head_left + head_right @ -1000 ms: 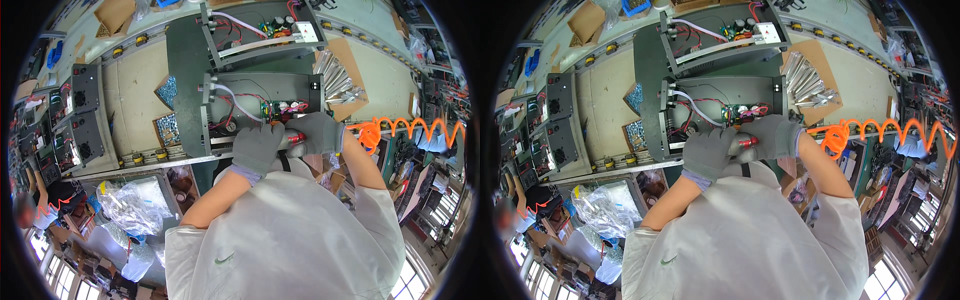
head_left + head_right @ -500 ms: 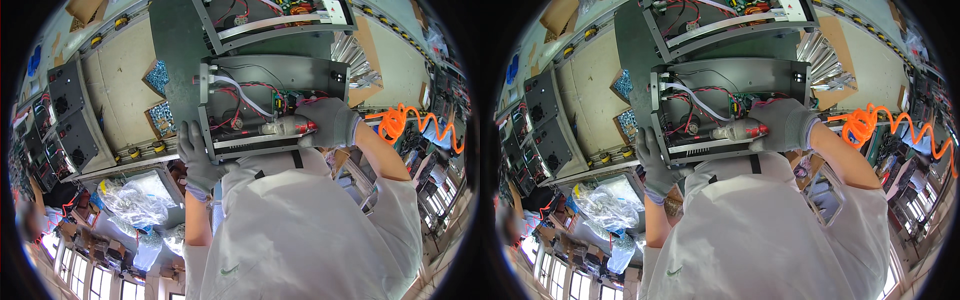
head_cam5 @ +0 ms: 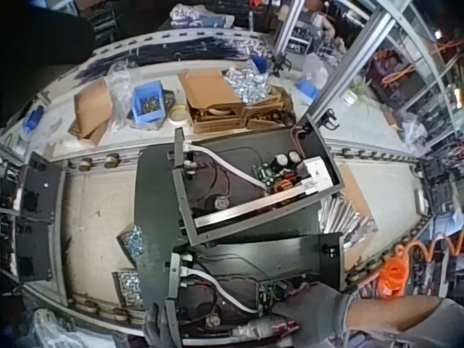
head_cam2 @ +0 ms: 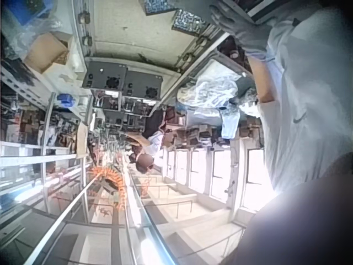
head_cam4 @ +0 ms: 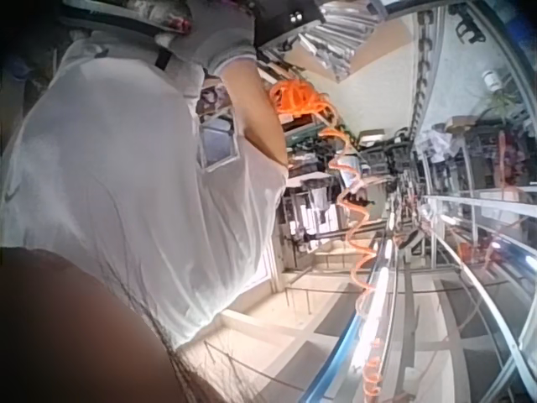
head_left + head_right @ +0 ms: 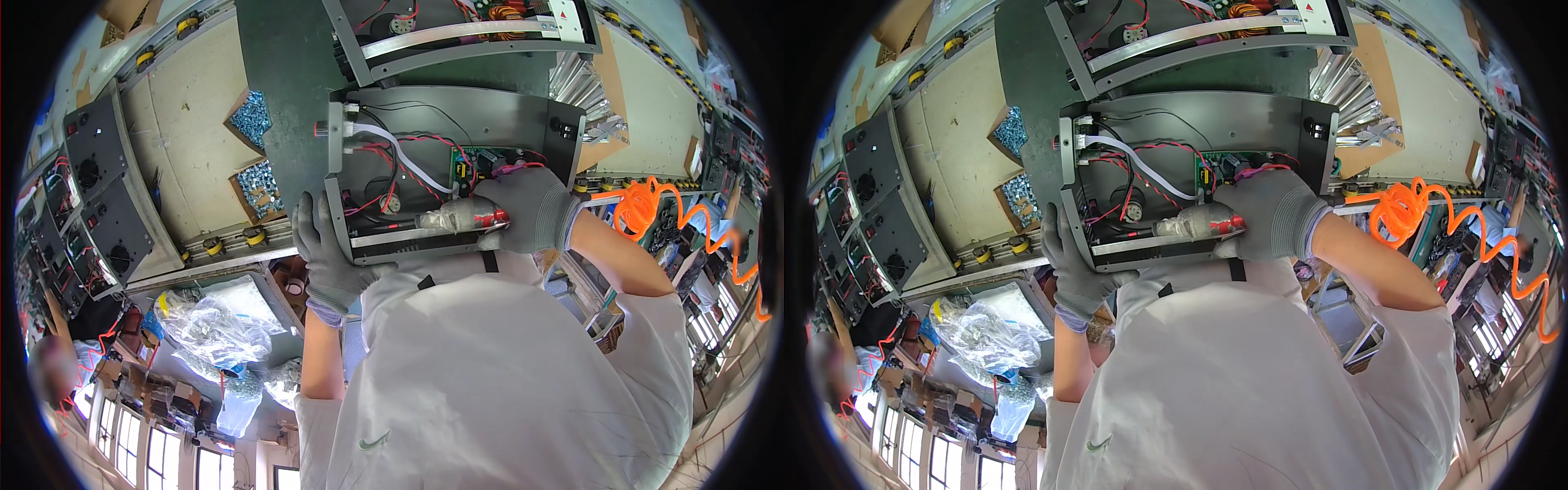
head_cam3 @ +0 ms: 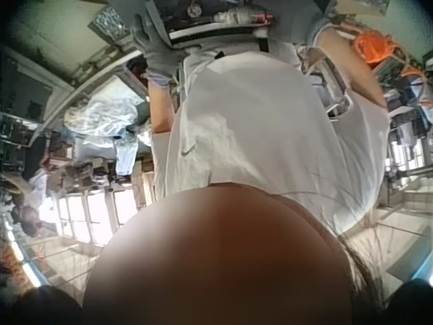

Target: Assembling components and wiring inside a solar inverter housing on a production line.

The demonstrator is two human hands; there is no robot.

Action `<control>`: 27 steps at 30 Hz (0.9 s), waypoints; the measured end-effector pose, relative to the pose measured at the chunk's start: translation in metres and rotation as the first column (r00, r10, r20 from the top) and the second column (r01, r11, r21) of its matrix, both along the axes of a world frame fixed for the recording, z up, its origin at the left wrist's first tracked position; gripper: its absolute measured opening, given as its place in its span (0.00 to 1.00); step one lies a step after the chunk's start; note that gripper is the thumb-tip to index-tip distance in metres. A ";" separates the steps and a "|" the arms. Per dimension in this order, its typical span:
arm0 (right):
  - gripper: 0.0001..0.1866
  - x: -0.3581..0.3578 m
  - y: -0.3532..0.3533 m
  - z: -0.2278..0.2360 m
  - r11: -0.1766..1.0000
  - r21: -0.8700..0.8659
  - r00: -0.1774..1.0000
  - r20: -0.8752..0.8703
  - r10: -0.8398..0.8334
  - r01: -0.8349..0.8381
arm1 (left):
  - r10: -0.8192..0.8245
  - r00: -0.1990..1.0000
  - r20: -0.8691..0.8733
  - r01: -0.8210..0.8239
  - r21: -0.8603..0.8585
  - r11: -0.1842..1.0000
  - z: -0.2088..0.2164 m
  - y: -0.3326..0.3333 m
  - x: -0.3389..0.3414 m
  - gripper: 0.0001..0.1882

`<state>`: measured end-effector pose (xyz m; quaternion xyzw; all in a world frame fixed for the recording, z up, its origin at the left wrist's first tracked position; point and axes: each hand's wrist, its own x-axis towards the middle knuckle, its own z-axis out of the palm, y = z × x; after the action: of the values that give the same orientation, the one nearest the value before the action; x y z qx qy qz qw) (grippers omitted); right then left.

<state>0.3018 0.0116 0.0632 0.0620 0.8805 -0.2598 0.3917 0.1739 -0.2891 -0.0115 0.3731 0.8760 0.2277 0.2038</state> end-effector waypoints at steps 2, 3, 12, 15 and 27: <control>0.29 0.000 -0.001 0.003 1.000 -0.012 0.999 0.047 -0.016 0.016 | -0.009 1.000 -0.018 0.009 0.021 1.000 -0.003 -0.001 0.000 0.75; 0.29 0.002 -0.002 0.002 1.000 -0.010 0.999 0.049 -0.018 0.018 | -0.021 1.000 -0.021 0.022 0.054 0.998 -0.005 0.000 -0.001 0.74; 0.27 -0.008 -0.010 -0.007 0.999 0.023 0.999 0.032 -0.030 0.030 | 0.016 0.999 -0.046 -0.008 0.175 0.985 -0.006 0.006 0.003 0.70; 0.27 -0.011 -0.011 -0.007 0.999 0.021 0.999 0.029 -0.037 0.036 | 0.020 0.998 -0.059 -0.011 0.158 0.987 -0.004 0.007 0.003 0.69; 0.29 -0.022 -0.011 0.000 0.997 0.003 0.987 0.139 -0.075 0.075 | 0.015 0.990 -0.139 0.001 0.113 0.994 -0.005 0.006 0.007 0.70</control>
<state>0.2796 0.0010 0.0636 0.1125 0.8477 -0.2705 0.4422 0.1812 -0.2827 -0.0160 0.3958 0.8753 0.2507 0.1199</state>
